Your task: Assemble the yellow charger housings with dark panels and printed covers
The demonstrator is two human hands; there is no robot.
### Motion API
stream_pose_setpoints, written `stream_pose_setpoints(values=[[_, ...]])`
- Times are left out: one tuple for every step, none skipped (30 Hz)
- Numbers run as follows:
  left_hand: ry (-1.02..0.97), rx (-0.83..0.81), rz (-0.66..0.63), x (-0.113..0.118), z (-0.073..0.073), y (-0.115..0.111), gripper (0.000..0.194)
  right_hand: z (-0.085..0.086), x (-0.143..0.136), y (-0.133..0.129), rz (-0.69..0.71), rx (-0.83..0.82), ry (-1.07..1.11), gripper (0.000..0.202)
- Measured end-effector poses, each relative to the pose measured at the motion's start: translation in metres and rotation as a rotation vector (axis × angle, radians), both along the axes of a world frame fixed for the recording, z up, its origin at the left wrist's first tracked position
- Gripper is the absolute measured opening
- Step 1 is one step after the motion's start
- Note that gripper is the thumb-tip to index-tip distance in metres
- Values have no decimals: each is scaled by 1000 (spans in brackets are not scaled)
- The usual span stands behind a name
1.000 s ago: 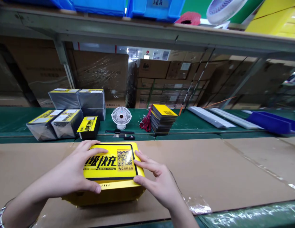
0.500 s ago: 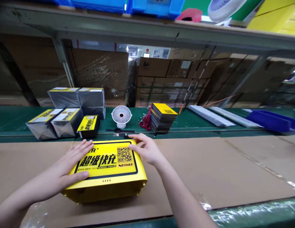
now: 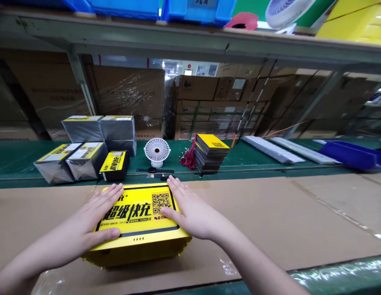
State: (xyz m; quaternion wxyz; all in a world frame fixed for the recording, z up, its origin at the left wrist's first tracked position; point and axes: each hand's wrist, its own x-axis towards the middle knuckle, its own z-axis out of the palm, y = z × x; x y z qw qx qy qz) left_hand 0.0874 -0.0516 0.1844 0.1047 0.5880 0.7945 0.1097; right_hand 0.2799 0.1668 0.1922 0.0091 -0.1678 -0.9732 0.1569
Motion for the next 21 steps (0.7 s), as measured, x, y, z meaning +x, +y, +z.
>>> stream_pose_setpoints(values=[[23,12,14,3,-1,2,77,-1,-1,-1,-15,14,6,79],[52,26,10,8,-3,7,77,-2,-4,-6,3,33,13,79],[78,40,-10,15,-4,14,77,-3,-8,-13,46,51,21,77],[93,50,-40,22,-5,21,78,-3,-13,-22,102,63,29,74],[93,50,-75,27,-5,28,78,-3,-18,-31,159,65,35,72],[84,47,-111,31,-5,34,80,-2,-23,-38,207,60,39,70],[70,46,-140,33,-4,38,82,-1,-26,-43,239,51,43,69],[58,47,-157,31,-3,39,83,0,-27,-45,252,39,45,70],[47,48,-161,28,-1,38,83,1,-26,-44,251,23,47,72],[33,46,-157,22,2,34,82,2,-23,-40,245,2,46,74],[15,44,-140,15,4,27,80,3,-17,-34,232,-26,44,76],[-15,43,-111,8,5,19,77,3,-9,-27,211,-66,41,76],[-60,47,-72,1,4,11,75,2,-1,-19,184,-120,41,74],[-124,64,-28,-4,2,1,72,0,9,-12,149,-189,53,71],[-207,105,16,-8,-5,-8,69,-5,19,-6,108,-275,77,68],[-306,168,64,-10,-15,-18,65,-11,29,-1,66,-379,114,65],[-423,251,116,-10,-30,-27,62,-21,38,1,36,-499,163,65],[-548,355,173,-7,-49,-35,60,-34,46,1,18,-621,220,69],[-685,448,248,-2,-71,-43,60,-50,51,-3,4,-736,273,74],[-832,508,325,3,-96,-50,60,-70,55,-9,-10,-834,317,81],[-970,536,378,9,-121,-56,60,-91,56,-16,-42,-886,350,87]])
